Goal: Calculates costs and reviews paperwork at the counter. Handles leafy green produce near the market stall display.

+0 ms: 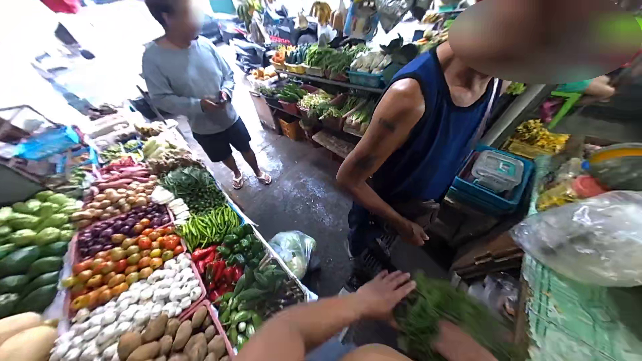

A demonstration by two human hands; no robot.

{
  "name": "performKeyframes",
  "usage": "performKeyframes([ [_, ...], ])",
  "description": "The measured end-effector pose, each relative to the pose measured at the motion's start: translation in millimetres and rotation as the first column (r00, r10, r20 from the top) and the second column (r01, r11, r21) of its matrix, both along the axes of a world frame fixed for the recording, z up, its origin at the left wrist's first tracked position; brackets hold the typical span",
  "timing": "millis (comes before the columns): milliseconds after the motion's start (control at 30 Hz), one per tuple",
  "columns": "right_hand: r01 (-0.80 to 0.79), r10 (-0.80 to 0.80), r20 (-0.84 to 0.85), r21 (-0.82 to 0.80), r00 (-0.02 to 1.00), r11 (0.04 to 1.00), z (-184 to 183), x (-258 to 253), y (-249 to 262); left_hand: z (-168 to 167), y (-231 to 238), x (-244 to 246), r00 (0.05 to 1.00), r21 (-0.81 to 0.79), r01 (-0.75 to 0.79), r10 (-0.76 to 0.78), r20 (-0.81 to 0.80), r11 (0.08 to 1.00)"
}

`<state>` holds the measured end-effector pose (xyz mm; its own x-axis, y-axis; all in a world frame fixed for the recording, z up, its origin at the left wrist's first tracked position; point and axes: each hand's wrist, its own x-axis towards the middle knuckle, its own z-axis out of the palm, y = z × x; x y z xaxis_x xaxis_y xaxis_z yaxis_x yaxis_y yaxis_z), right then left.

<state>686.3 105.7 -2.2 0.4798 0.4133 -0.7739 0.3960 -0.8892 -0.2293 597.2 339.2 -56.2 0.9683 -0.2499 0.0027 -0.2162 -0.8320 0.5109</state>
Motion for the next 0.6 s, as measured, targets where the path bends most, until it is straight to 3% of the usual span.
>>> performKeyframes([
  [67,-0.073,0.074,-0.02,0.039,0.997,0.997,18.9,-2.5,44.2,5.5,13.7,14.6,0.994,-0.031,0.112,-0.112,-0.012,0.993],
  [133,-0.101,0.101,0.004,0.093,0.995,0.991,56.5,-5.6,86.8,20.5,43.6,16.8,0.986,-0.107,0.114,-0.126,-0.108,0.988],
  [200,-0.086,0.075,0.066,0.18,0.995,0.98,79.3,-11.6,110.3,32.6,71.7,4.5,0.989,-0.163,0.035,-0.057,-0.133,0.986],
  [300,0.006,-0.058,0.133,0.365,0.989,0.931,75.9,-37.0,133.8,63.4,110.2,-24.4,0.98,-0.37,-0.172,0.121,-0.157,0.913],
  [367,0.066,-0.134,0.084,0.55,0.987,0.832,64.3,-55.1,156.0,91.2,131.8,-37.8,0.934,-0.623,-0.354,0.298,-0.198,0.697],
  [433,0.205,-0.204,-0.092,0.733,0.975,0.649,62.7,-76.9,183.2,120.6,140.7,-46.6,0.875,-0.854,-0.406,0.408,-0.261,0.325],
  [467,0.237,-0.212,-0.134,0.761,0.968,0.603,69.2,-84.5,196.2,134.8,142.9,-49.6,0.86,-0.912,-0.383,0.415,-0.296,0.143],
  [533,0.18,-0.157,-0.101,0.733,0.982,0.656,94.3,-85.3,220.8,161.8,157.2,-60.2,0.847,-0.93,-0.354,0.387,-0.364,-0.099],
  [567,0.086,-0.097,-0.023,0.685,0.995,0.723,107.6,-82.6,234.9,170.1,170.4,-68.7,0.85,-0.928,-0.344,0.373,-0.372,-0.142],
  [600,0.004,-0.037,0.042,0.614,0.998,0.789,119.3,-82.5,248.5,175.2,183.9,-79.7,0.857,-0.935,-0.333,0.375,-0.353,-0.119],
])
